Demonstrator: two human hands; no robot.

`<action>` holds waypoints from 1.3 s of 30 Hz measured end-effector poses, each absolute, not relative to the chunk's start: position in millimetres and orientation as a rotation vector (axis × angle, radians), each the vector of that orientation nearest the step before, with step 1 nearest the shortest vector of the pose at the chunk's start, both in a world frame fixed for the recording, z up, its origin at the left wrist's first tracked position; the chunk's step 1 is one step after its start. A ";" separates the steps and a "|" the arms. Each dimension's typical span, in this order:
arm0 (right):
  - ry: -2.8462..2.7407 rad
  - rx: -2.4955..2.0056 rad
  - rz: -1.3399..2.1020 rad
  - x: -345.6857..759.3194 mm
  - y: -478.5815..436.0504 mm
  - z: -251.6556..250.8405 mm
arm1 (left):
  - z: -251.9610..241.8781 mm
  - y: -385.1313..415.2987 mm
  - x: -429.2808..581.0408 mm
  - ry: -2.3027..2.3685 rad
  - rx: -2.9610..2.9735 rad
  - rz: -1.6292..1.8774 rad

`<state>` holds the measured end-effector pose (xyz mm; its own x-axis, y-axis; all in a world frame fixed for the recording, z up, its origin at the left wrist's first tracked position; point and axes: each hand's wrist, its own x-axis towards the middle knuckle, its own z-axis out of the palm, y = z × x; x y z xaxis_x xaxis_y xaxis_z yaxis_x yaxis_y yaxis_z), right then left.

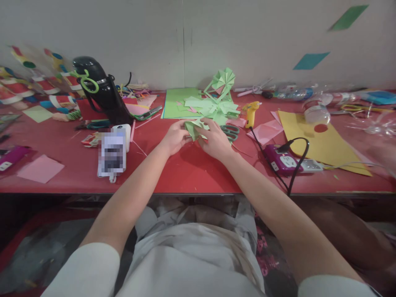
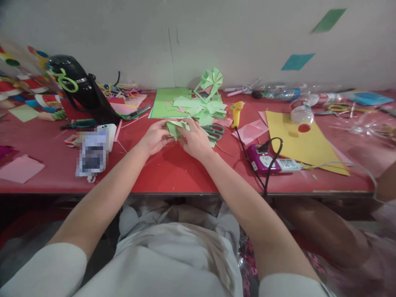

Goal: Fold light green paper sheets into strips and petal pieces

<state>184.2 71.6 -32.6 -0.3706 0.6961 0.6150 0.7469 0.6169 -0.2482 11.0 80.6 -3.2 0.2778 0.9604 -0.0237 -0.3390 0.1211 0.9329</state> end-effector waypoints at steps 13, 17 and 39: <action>-2.140 -1.068 -0.004 182.2 68.4 -28.4 | 2.2 79.8 4.4 0.644 0.927 1.061; -2.166 -1.061 0.010 182.1 67.6 -27.6 | -0.5 80.9 6.9 0.675 0.965 1.111; -1.823 -0.967 0.672 198.6 78.0 -26.2 | -4.9 85.7 5.3 0.889 0.996 1.040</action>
<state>198.6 78.0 -26.2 -0.2536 0.8411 0.4777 0.3303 0.5395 -0.7745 5.3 85.7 -4.9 0.2671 0.9567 -0.1162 -0.2636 0.1885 0.9460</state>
